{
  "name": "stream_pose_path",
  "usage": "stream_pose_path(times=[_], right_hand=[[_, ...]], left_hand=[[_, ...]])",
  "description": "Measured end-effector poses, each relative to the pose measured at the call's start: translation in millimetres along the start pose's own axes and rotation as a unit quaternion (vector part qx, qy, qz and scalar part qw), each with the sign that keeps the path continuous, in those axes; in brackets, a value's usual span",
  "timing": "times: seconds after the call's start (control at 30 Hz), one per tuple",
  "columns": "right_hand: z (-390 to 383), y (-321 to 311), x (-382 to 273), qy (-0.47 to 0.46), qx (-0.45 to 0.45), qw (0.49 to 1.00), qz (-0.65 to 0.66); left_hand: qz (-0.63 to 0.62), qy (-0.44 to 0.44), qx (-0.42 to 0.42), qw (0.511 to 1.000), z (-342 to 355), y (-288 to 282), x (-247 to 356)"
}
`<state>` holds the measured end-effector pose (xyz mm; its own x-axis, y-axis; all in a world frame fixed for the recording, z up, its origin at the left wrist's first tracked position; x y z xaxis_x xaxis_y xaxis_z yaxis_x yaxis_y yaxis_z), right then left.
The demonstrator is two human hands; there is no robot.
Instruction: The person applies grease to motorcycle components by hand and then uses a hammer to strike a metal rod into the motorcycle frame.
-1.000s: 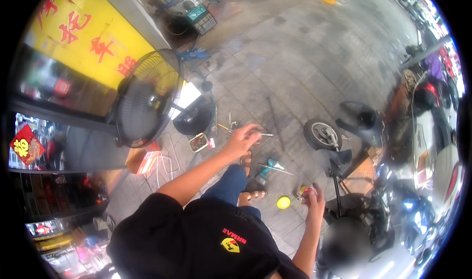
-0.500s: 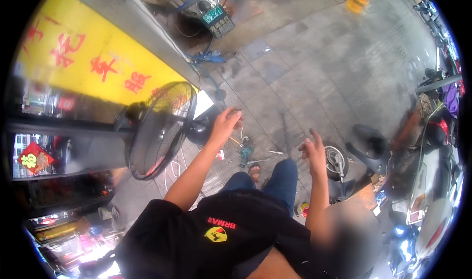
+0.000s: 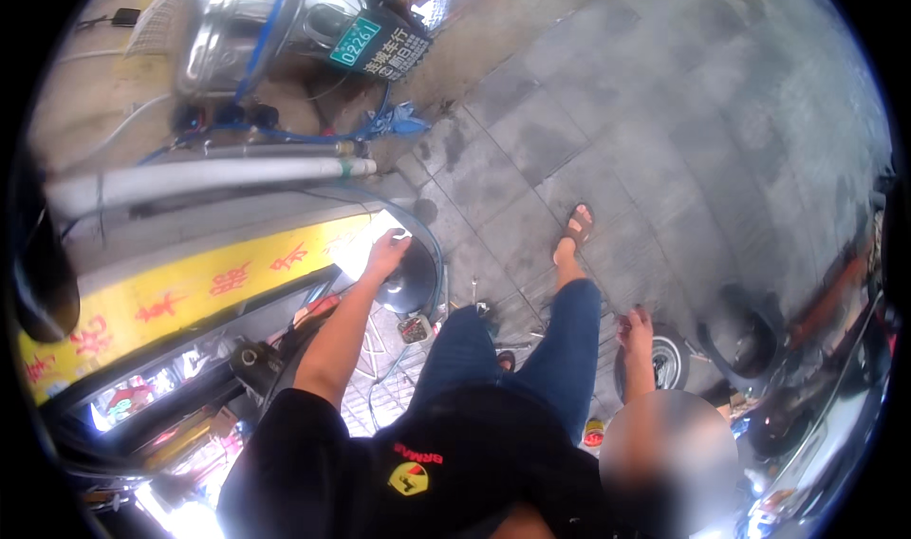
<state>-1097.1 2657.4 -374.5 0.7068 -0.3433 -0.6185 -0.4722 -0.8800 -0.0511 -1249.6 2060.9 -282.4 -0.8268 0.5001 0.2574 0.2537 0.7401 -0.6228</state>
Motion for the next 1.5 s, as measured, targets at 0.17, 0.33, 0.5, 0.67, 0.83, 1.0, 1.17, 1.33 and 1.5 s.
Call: stream_pose_path(times=[0.17,0.33,0.5,0.67,0.83,1.0,1.17,1.33,1.5], right_hand=[[67.3,6.3,-79.4,-0.044,-0.001,0.988,-0.146],[130.6,8.2,-41.8,0.025,-0.015,0.976,-0.214],[168.3,-35.0,56.2,0.076,-0.034,0.91,-0.406],[210.4,-18.7,110.0,0.108,-0.015,0.841,-0.53],[270.1,42.6,103.0,0.114,-0.04,0.806,-0.58],[263.9,133.4,24.3,0.134,-0.044,0.815,-0.562],[226.4,358.3,-37.6,0.146,-0.195,0.91,-0.336],[151.2,435.1,-53.1,0.105,-0.248,0.931,-0.247],[100.1,445.8,-120.6,-0.056,-0.255,0.923,-0.284]], left_hand=[[0.168,0.024,0.067,0.983,133.1,-32.4,35.3],[0.339,0.069,0.212,0.914,320.4,-53.1,20.9],[0.332,0.005,0.161,0.93,502.0,-35.3,22.7],[0.383,0.073,0.205,0.898,652.3,4.2,27.5],[0.36,0.119,0.162,0.911,741.0,-1.9,-17.1],[-0.079,0.1,-0.029,0.991,619.2,71.8,25.7],[-0.141,0.03,-0.27,0.952,377.5,178.1,75.1],[-0.323,-0.042,-0.298,0.897,148.1,200.9,166.0],[-0.568,-0.139,-0.212,0.783,79.9,128.5,142.9]])
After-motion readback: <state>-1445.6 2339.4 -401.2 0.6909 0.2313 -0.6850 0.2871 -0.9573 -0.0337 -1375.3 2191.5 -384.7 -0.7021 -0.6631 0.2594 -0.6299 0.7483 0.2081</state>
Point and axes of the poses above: each hand's wrist, its own z-axis towards the middle knuckle, its own y-axis out of the palm, x = y × z, the point moved 9 cm from there along z, towards the middle knuckle, and after that the axes turned 11 degrees about -y, right-handed, at the moved point
